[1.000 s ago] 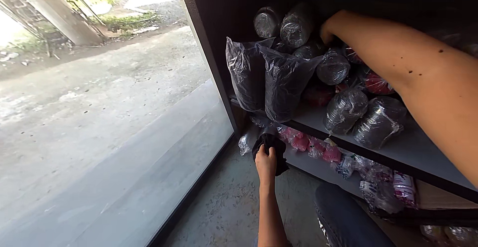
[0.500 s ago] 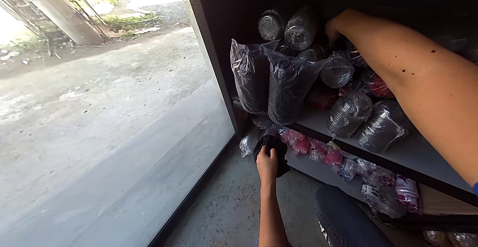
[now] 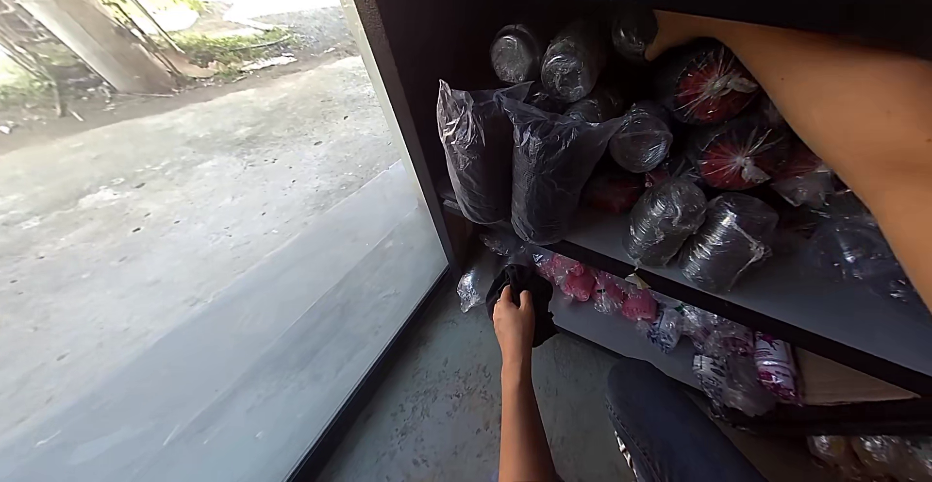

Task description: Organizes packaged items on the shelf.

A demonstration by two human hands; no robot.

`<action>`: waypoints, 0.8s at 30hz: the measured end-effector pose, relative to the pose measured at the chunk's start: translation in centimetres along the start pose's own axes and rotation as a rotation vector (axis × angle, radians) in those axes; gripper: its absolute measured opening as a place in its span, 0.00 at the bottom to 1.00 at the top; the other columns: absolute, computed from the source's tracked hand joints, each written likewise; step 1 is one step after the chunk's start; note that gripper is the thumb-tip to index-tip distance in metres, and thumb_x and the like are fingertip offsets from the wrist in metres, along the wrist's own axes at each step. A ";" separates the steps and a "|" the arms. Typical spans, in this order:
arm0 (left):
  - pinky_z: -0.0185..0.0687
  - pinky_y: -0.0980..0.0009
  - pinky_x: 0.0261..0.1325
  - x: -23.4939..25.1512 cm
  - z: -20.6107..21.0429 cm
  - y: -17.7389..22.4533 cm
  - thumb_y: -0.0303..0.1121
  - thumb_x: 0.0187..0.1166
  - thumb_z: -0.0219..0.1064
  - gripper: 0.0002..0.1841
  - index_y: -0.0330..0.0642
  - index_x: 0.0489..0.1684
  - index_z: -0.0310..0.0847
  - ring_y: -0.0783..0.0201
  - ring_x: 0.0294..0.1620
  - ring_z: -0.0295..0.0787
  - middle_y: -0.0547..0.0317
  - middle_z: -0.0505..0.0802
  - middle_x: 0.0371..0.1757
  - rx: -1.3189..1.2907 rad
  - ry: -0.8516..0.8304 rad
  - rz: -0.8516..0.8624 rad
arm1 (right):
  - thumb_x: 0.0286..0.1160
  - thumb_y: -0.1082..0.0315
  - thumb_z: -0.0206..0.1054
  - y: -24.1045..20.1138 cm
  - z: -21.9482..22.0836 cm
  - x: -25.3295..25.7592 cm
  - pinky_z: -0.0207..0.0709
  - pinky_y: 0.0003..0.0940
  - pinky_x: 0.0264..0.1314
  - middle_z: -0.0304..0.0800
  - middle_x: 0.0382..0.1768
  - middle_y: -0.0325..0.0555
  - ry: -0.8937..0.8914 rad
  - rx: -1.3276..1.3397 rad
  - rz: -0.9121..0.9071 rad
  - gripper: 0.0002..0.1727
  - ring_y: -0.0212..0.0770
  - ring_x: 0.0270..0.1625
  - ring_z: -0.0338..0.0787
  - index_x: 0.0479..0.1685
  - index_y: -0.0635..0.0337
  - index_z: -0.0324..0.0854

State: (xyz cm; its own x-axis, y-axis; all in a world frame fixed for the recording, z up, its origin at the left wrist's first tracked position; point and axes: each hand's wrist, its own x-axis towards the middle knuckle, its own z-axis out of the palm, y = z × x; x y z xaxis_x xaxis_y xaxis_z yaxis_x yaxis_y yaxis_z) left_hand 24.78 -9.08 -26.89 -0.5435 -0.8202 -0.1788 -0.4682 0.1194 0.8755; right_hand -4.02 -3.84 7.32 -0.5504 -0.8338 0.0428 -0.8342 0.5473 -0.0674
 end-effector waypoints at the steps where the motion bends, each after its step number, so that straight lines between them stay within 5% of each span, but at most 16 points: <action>1: 0.73 0.38 0.67 0.0 0.1 0.0 0.32 0.87 0.58 0.16 0.29 0.59 0.85 0.37 0.62 0.86 0.30 0.90 0.53 0.005 -0.001 0.003 | 0.69 0.91 0.66 0.3 0.2 -0.4 0.59 0.41 0.83 0.74 0.72 0.78 0.011 0.028 -0.043 0.30 0.61 0.78 0.73 0.75 0.83 0.66; 5: 0.73 0.38 0.67 -0.6 0.5 0.5 0.32 0.87 0.57 0.16 0.28 0.59 0.84 0.36 0.63 0.86 0.30 0.90 0.53 0.019 -0.014 0.007 | 0.59 0.83 0.79 0.3 1.4 -2.7 0.61 0.59 0.83 0.73 0.76 0.74 0.136 -0.141 -0.087 0.47 0.67 0.80 0.73 0.85 0.73 0.59; 8: 0.73 0.39 0.67 -1.2 0.8 0.8 0.32 0.87 0.57 0.16 0.28 0.59 0.84 0.37 0.63 0.85 0.30 0.90 0.53 0.028 -0.010 0.018 | 0.57 0.76 0.84 -1.0 2.0 -5.1 0.69 0.70 0.74 0.69 0.75 0.80 0.148 -0.303 -0.008 0.55 0.78 0.74 0.75 0.90 0.65 0.53; 15: 0.73 0.39 0.67 -2.9 1.6 1.3 0.33 0.87 0.57 0.16 0.28 0.58 0.84 0.37 0.62 0.86 0.30 0.90 0.52 0.072 -0.015 0.031 | 0.59 0.72 0.81 0.5 4.7 -6.9 0.57 0.77 0.76 0.61 0.80 0.82 0.207 -0.420 -0.122 0.49 0.83 0.78 0.66 0.89 0.54 0.62; 20: 0.73 0.38 0.67 -4.6 2.2 1.8 0.33 0.87 0.57 0.17 0.28 0.59 0.84 0.36 0.63 0.85 0.30 0.90 0.52 0.102 -0.024 0.058 | 0.66 0.63 0.81 1.4 3.4 -7.9 0.54 0.73 0.81 0.58 0.86 0.73 0.196 -0.274 -0.120 0.54 0.76 0.85 0.62 0.95 0.50 0.50; 24: 0.73 0.38 0.68 -5.1 2.4 1.4 0.33 0.88 0.57 0.17 0.27 0.60 0.84 0.36 0.63 0.86 0.29 0.90 0.53 0.133 -0.065 0.065 | 0.80 0.56 0.70 2.3 1.7 -10.4 0.57 0.67 0.85 0.68 0.83 0.68 0.221 -0.034 -0.068 0.44 0.66 0.85 0.68 0.92 0.63 0.52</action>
State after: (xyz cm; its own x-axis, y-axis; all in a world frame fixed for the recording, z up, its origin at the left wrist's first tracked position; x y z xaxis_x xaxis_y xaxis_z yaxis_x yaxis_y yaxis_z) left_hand 25.22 -3.38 -25.83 -0.6173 -0.7710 -0.1562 -0.5164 0.2473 0.8198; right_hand -0.15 5.96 5.05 -0.4835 -0.8347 0.2637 -0.8682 0.4956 -0.0230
